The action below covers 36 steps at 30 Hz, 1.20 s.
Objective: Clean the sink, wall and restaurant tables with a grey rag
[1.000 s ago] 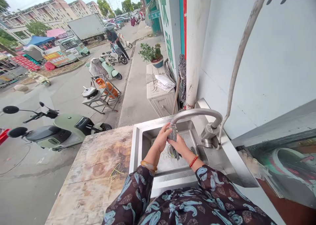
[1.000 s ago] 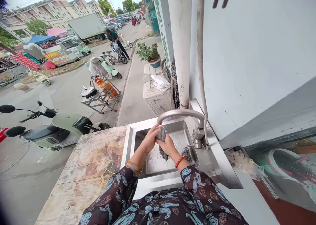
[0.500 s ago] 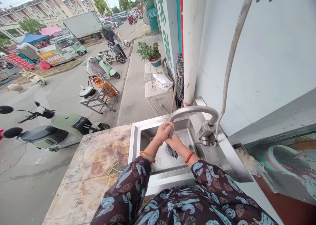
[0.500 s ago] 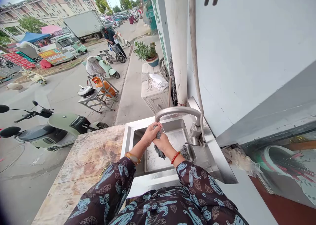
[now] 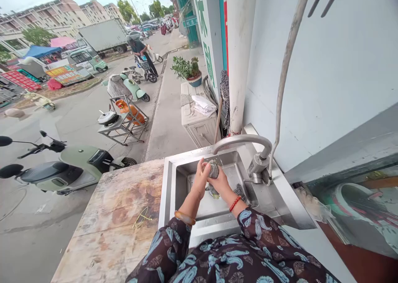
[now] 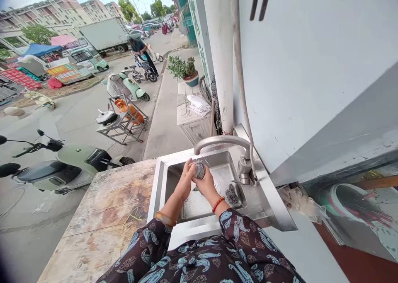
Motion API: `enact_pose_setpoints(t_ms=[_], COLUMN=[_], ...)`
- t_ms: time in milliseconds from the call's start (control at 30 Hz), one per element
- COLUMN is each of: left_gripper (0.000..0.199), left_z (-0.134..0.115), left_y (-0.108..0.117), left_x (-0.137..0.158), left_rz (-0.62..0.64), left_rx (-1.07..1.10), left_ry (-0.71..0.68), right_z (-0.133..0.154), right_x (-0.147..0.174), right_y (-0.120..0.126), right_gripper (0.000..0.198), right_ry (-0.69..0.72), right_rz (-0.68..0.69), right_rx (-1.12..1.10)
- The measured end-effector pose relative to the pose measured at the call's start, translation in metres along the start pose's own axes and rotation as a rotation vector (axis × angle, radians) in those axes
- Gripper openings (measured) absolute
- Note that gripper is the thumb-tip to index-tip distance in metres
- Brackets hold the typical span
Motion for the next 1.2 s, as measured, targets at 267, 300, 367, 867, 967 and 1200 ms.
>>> enact_pose_setpoints(t_ms=[267,300,367,867,967,1200], left_gripper=[0.057,0.058,0.062,0.012,0.012,0.014], left_z=[0.034,0.032,0.025,0.0,0.005,0.008], left_y=[0.019,0.017,0.016,0.049,0.043,0.037], left_x=[0.05,0.052,0.052,0.023,0.025,0.023], left_rz=[0.153,0.125,0.069,-0.085,-0.087,-0.084], left_rx=[0.386,0.456,0.595,0.512,0.514,0.505], left_ry=[0.403,0.433,0.458,0.431,0.463,0.449], right_z=[-0.006,-0.007,-0.009,-0.072,-0.071,-0.062], right_x=[-0.003,-0.001,0.006,0.026,0.017,0.006], right_y=[-0.021,-0.021,-0.02,0.065,0.079,0.089], right_gripper=[0.047,0.047,0.046,0.041,0.041,0.033], right_ry=[0.023,0.08,0.231,-0.345,-0.345,-0.355], right_rz=[-0.102,-0.123,-0.13,-0.233,-0.259,-0.299], right_rx=[-0.153,-0.037,0.229,-0.44,-0.517,-0.642])
Point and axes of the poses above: each hand's wrist, its own x-axis away from the middle knuckle, its own y-axis out of the back of the hand, z = x × y, the point moved 1 cm from there along -x, towards the middle knuckle, and after that the axes turned 7 degrees about -y, right-handed, at the moved point
